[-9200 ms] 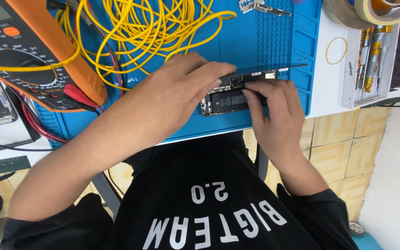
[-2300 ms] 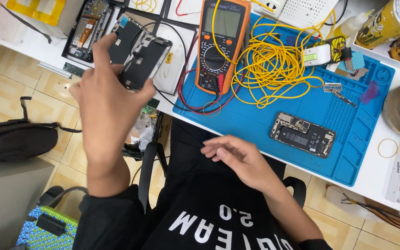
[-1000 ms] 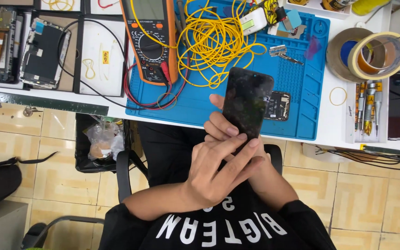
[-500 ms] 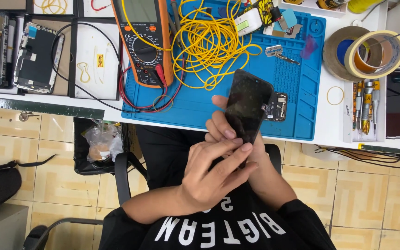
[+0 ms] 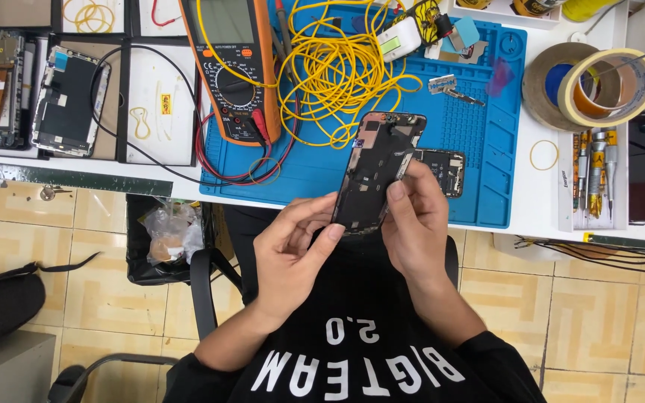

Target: A person is repairing a smartphone by disconnecting the screen and using a UV curing light on internal components.

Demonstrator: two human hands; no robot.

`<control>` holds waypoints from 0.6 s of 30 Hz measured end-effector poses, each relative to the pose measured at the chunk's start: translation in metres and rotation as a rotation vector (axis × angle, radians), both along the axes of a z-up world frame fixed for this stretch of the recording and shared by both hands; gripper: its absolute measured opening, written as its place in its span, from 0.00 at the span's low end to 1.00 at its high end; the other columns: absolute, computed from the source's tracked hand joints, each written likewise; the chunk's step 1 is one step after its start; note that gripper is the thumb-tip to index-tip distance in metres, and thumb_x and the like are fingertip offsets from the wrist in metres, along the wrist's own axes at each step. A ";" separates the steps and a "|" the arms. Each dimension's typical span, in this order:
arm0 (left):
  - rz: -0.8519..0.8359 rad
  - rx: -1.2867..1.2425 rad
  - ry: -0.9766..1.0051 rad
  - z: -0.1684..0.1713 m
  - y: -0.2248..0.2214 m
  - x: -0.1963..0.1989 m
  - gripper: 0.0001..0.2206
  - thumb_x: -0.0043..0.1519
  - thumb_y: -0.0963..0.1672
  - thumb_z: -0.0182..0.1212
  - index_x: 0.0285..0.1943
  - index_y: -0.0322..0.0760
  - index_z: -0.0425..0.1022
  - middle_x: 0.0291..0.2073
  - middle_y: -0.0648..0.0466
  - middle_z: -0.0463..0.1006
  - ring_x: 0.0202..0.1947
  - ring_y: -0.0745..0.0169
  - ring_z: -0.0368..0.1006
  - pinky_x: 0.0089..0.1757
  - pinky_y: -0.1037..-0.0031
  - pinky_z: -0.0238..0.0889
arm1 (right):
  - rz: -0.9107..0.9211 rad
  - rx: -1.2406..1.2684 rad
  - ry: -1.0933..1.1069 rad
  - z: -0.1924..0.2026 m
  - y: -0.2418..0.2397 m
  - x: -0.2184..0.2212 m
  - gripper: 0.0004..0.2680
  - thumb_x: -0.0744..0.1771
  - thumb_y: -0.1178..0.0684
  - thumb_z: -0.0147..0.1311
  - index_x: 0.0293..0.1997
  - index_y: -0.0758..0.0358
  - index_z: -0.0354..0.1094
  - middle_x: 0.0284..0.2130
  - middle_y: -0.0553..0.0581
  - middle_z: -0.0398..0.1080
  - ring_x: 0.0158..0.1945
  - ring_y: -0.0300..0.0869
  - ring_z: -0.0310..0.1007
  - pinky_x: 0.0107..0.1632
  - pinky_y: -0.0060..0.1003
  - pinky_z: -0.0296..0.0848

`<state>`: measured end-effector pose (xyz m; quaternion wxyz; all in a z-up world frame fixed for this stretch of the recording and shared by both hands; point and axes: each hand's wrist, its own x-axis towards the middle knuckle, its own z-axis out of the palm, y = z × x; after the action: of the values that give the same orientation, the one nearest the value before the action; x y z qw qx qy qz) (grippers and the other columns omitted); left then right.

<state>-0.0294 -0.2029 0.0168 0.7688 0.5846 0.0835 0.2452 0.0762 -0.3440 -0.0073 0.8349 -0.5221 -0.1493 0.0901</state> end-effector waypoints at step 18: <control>-0.050 -0.128 0.039 -0.008 0.006 -0.002 0.17 0.66 0.33 0.68 0.64 0.18 0.78 0.49 0.35 0.86 0.53 0.49 0.86 0.54 0.62 0.83 | 0.002 -0.014 -0.008 -0.003 -0.002 0.001 0.11 0.75 0.60 0.48 0.64 0.76 0.68 0.39 0.70 0.81 0.48 0.54 0.87 0.54 0.51 0.89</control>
<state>-0.0310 -0.1974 0.0088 0.8088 0.5407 0.0994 0.2087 0.0767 -0.3458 -0.0106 0.8305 -0.5281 -0.1527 0.0898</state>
